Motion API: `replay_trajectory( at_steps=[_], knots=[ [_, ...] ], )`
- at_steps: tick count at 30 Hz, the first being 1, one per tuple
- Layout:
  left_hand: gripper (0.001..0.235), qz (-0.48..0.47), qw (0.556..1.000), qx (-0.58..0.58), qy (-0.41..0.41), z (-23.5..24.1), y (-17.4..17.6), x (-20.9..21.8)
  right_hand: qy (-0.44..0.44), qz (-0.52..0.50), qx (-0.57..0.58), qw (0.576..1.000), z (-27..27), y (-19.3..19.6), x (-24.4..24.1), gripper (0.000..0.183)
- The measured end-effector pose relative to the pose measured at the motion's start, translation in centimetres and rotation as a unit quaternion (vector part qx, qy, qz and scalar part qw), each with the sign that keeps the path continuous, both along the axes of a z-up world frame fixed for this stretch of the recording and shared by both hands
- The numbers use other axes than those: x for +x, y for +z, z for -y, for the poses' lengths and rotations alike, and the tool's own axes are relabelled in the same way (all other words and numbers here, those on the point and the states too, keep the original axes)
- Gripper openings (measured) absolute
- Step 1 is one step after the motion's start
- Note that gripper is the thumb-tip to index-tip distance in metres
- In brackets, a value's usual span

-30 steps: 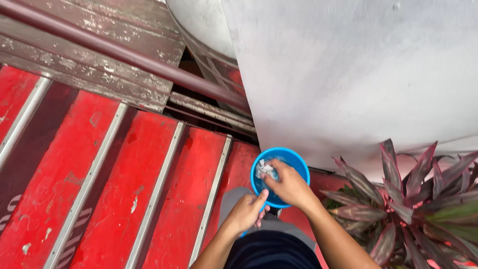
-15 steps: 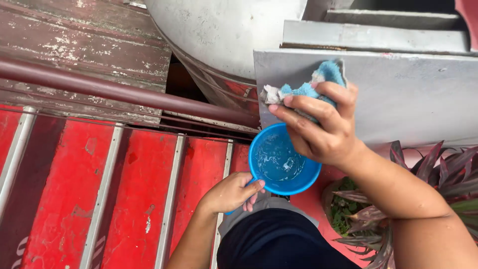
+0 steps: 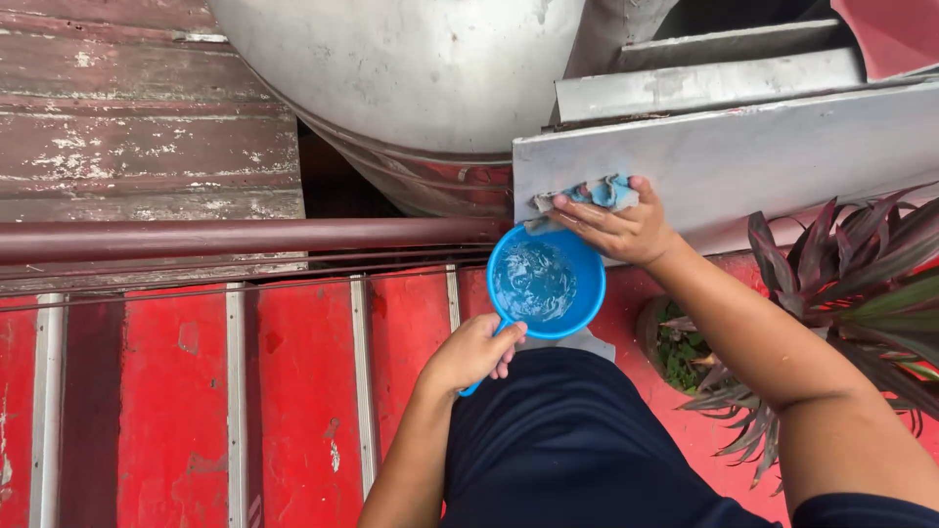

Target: Scrubbing a flat vertical surface with a wet rag and a bucket of water.

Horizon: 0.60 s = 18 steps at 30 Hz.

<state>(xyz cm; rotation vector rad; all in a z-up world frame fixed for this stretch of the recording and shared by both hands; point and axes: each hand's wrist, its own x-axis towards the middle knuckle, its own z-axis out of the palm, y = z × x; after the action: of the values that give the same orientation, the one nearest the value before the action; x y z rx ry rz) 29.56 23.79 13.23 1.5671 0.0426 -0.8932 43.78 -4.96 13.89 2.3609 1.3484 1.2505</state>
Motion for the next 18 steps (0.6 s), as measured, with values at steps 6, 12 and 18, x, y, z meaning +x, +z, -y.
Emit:
replay_trajectory(
  at_steps=[6,12,18],
  knots=[
    [0.038,-0.021,0.999,-0.005,-0.032,0.7,0.3,0.9,0.004,0.025,0.063,0.998,-4.9,10.6,0.1,0.036],
    [0.037,-0.049,0.999,-0.003,-0.011,1.7,2.0,0.2,0.045,0.056,0.071,0.995,-5.1,5.2,0.5,0.025],
    [0.037,-0.041,0.998,0.036,-0.032,2.9,1.5,-1.2,-0.014,0.007,-0.07,0.997,2.0,3.9,-0.8,0.035]
  ],
)
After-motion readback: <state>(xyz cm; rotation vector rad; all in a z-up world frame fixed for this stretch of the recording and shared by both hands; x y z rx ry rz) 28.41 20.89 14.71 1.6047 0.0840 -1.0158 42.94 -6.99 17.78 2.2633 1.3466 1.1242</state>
